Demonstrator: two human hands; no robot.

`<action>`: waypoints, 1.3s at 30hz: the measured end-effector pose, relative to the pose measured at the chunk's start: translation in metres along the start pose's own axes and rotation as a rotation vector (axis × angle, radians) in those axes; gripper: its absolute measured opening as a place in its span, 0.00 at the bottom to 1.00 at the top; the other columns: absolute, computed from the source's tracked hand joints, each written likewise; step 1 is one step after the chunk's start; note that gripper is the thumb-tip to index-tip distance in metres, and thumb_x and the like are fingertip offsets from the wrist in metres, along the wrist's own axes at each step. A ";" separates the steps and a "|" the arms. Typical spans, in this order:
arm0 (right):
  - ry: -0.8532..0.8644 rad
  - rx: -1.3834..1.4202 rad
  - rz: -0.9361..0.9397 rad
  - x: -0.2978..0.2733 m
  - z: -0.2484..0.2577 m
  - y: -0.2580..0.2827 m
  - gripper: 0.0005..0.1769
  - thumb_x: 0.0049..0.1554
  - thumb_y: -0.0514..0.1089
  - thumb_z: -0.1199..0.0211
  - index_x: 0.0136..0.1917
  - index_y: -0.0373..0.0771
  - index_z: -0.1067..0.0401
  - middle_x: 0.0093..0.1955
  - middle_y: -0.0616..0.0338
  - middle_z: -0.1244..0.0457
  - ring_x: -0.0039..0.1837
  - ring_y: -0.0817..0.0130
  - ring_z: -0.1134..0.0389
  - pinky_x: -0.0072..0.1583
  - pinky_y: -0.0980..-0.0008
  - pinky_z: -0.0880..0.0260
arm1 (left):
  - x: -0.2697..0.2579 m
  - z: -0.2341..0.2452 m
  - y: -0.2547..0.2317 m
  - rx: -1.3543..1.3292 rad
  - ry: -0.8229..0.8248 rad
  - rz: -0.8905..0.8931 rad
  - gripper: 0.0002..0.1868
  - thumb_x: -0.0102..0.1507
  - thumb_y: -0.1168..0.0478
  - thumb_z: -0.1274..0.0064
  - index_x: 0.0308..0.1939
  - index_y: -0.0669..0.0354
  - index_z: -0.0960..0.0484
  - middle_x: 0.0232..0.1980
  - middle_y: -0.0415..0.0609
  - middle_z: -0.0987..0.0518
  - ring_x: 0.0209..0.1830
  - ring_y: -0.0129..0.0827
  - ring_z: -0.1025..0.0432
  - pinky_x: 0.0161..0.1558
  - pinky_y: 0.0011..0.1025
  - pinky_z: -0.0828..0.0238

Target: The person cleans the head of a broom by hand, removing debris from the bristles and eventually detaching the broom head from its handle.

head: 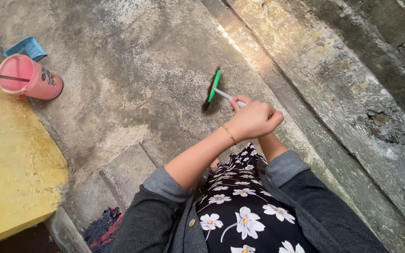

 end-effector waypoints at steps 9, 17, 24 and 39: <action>-0.021 -0.644 -0.068 0.034 0.087 -0.032 0.09 0.44 0.43 0.44 0.37 0.38 0.32 0.38 0.50 0.38 0.43 0.56 0.37 0.43 0.64 0.37 | 0.027 0.023 0.004 -0.401 -0.180 -0.216 0.17 0.57 0.58 0.64 0.22 0.71 0.33 0.21 0.56 0.33 0.22 0.36 0.37 0.28 0.34 0.40; 0.067 -0.845 -0.235 0.047 0.126 -0.149 0.11 0.46 0.48 0.44 0.36 0.39 0.30 0.39 0.45 0.38 0.46 0.51 0.37 0.46 0.59 0.36 | 0.087 -0.040 0.059 -0.438 -0.135 -0.038 0.18 0.54 0.56 0.65 0.18 0.68 0.31 0.16 0.54 0.32 0.16 0.34 0.38 0.23 0.31 0.41; 0.329 0.434 -0.243 0.086 0.093 -0.178 0.08 0.48 0.45 0.45 0.36 0.39 0.32 0.38 0.55 0.40 0.44 0.64 0.40 0.48 0.67 0.38 | 0.127 -0.050 0.049 -0.169 -0.149 0.198 0.19 0.53 0.54 0.64 0.18 0.66 0.26 0.20 0.61 0.29 0.22 0.49 0.32 0.30 0.38 0.37; 0.293 -0.439 0.101 0.156 0.164 -0.052 0.12 0.47 0.47 0.45 0.41 0.38 0.35 0.40 0.56 0.39 0.44 0.62 0.38 0.43 0.63 0.37 | 0.189 0.019 -0.015 -0.253 -0.225 0.058 0.24 0.58 0.52 0.64 0.14 0.68 0.36 0.12 0.51 0.40 0.13 0.30 0.46 0.19 0.32 0.48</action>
Point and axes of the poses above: each hand's wrist, its own x-axis towards the middle knuckle, its own z-axis out of the back of the hand, y = z × x, the point moved 5 cm from there along x, towards the middle knuckle
